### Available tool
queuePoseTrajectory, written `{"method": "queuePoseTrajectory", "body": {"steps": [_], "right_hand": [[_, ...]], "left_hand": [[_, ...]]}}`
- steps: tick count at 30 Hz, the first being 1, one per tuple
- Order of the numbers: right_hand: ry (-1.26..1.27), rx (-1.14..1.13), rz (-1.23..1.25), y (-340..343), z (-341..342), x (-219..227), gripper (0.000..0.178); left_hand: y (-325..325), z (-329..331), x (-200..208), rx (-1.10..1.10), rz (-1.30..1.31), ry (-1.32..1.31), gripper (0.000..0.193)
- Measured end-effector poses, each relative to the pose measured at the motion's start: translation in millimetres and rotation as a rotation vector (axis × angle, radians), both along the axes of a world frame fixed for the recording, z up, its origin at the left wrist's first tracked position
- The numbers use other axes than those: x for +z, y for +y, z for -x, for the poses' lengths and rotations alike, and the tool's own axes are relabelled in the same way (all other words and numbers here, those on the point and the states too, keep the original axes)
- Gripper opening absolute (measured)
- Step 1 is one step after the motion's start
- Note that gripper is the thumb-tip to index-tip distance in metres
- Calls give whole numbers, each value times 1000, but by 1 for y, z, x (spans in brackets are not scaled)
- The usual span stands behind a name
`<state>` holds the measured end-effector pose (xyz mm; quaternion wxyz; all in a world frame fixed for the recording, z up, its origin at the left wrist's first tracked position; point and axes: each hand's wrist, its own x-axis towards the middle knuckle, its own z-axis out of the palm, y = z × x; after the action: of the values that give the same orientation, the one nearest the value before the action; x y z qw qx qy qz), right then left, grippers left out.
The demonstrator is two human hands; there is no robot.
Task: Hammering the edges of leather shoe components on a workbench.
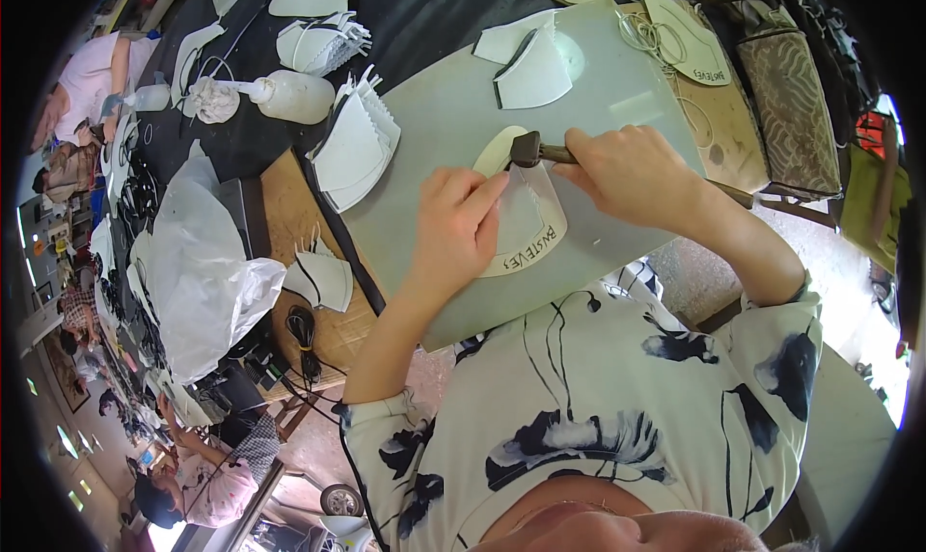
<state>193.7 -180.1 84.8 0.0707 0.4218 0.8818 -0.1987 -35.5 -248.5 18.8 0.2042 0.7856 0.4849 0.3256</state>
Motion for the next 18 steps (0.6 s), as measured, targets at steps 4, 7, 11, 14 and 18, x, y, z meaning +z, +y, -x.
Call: {"method": "queuePoseTrajectory", "body": {"steps": [4, 7, 11, 14, 18], "right_hand": [[111, -43, -47, 8, -5, -8, 29], [126, -126, -258, 13, -5, -16, 25], [170, -280, -417, -8, -10, -54, 21], [185, -309, -455, -19, -9, -59, 25], [442, -270, -600, -15, -10, -39, 32]], "left_hand": [[3, -1, 4, 57, -39, -18, 19], [3, -3, 12, 164, 133, -34, 11], [8, -6, 9, 205, 197, -216, 8], [7, 8, 5, 198, 197, -319, 6], [1, 13, 3, 285, 308, -473, 10]]}}
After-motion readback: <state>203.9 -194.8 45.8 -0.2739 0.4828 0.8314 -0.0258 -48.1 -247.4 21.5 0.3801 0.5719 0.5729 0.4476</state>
